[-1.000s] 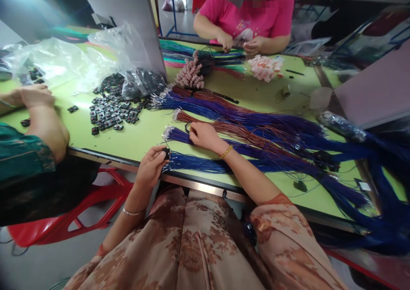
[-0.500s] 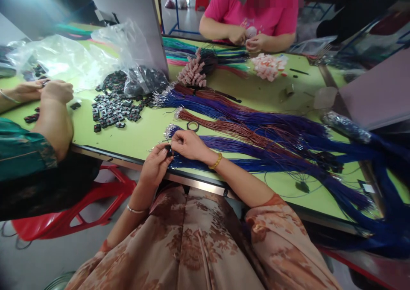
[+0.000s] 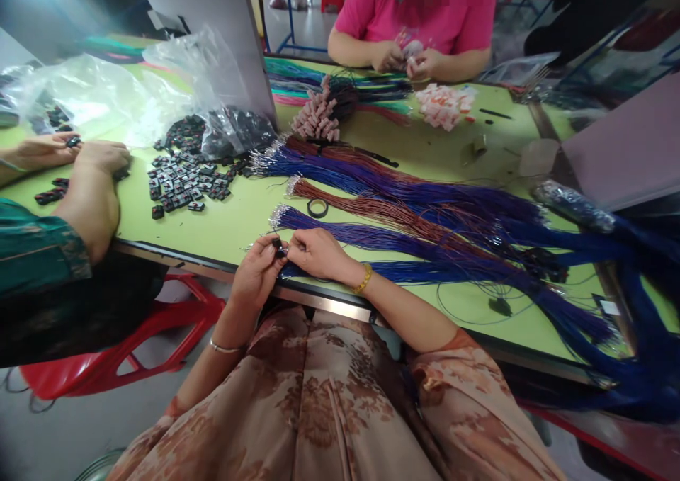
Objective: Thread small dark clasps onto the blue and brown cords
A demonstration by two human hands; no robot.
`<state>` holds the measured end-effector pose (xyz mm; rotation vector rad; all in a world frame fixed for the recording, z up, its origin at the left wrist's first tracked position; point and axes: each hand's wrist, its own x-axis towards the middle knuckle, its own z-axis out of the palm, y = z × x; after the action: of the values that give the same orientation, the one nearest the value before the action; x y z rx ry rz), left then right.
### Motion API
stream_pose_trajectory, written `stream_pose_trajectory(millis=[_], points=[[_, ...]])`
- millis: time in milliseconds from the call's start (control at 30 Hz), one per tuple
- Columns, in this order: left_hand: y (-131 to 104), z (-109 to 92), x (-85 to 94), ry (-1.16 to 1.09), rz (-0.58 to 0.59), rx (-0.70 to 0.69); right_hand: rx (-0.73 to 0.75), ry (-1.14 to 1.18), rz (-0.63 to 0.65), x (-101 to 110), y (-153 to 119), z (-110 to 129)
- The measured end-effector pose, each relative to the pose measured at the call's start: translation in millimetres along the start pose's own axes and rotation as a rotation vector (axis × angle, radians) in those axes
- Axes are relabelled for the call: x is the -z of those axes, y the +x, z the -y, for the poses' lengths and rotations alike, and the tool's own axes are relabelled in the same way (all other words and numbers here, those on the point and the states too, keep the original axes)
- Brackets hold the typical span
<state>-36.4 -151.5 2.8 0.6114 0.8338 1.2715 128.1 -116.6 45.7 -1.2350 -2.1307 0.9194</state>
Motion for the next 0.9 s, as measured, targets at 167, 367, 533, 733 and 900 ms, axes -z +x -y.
stream_pose_trajectory(millis=[167,367,533,733,900], points=[[0,0,-0.3,0.014,-0.017,-0.008,-0.051,0.037,0.004,0,1,0],[-2,6,-5.1,0.157,-0.088,-0.141,-0.089,0.124,0.026,-4,1,-2],[-1,9,-4.1,0.2,-0.105,-0.143,0.036,0.038,-0.009,-4,-3,-3],[2,13,-15.1,0.18,-0.113,-0.135,0.039,-0.088,-0.054,-5,-9,-4],[11,18,-26.0,0.137,-0.087,-0.079,0.04,-0.13,-0.029,18,-1,-15]])
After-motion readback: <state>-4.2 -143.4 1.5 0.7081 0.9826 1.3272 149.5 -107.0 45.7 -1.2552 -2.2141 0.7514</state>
